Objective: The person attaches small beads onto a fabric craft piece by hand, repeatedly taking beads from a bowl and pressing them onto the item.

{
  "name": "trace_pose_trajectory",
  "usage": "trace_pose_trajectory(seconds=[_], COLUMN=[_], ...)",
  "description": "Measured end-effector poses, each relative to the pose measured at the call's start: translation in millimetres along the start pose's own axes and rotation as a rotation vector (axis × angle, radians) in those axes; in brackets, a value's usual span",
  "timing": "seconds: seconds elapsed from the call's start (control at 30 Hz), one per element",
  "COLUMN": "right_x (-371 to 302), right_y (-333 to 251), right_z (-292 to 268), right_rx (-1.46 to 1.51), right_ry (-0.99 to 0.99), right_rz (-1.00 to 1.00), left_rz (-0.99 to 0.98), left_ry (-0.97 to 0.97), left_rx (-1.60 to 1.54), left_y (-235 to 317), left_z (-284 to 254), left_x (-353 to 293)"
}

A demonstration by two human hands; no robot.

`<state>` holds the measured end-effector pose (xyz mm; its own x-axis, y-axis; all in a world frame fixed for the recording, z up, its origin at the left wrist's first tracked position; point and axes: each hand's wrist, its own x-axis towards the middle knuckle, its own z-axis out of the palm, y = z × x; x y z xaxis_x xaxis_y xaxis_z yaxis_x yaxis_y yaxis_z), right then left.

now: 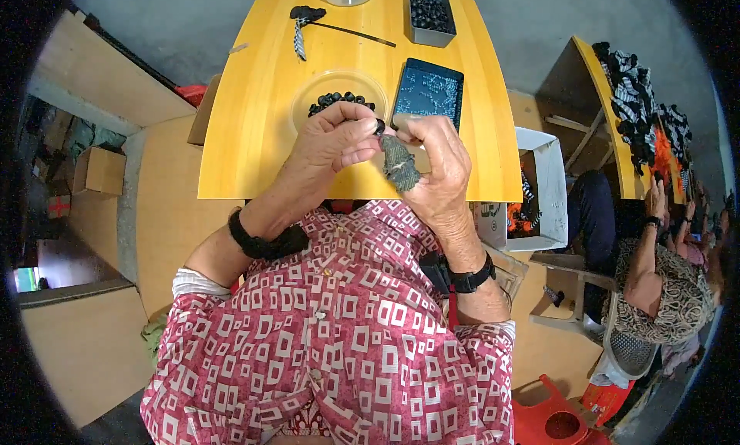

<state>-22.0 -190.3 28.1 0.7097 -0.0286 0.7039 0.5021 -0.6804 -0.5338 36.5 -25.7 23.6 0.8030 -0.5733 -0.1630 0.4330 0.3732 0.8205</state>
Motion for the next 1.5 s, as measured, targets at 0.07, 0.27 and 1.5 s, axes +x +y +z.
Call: trace_pose_trajectory(seconds=[0.07, 0.27, 1.5], right_x=[-1, 0, -6], right_y=[1, 8, 0], right_z=[-1, -1, 3], right_rx=[0.049, 0.052, 0.069], right_ry=[-0.005, -0.068, -0.246], right_rz=[0.091, -0.028, 0.225], left_rz=[-0.018, -0.002, -0.119], left_ry=[0.003, -0.065, 0.036], left_rx=[-0.007, 0.026, 0.086], left_y=[-2, -5, -9], left_z=[-2, -2, -9], left_x=[0, 1, -6])
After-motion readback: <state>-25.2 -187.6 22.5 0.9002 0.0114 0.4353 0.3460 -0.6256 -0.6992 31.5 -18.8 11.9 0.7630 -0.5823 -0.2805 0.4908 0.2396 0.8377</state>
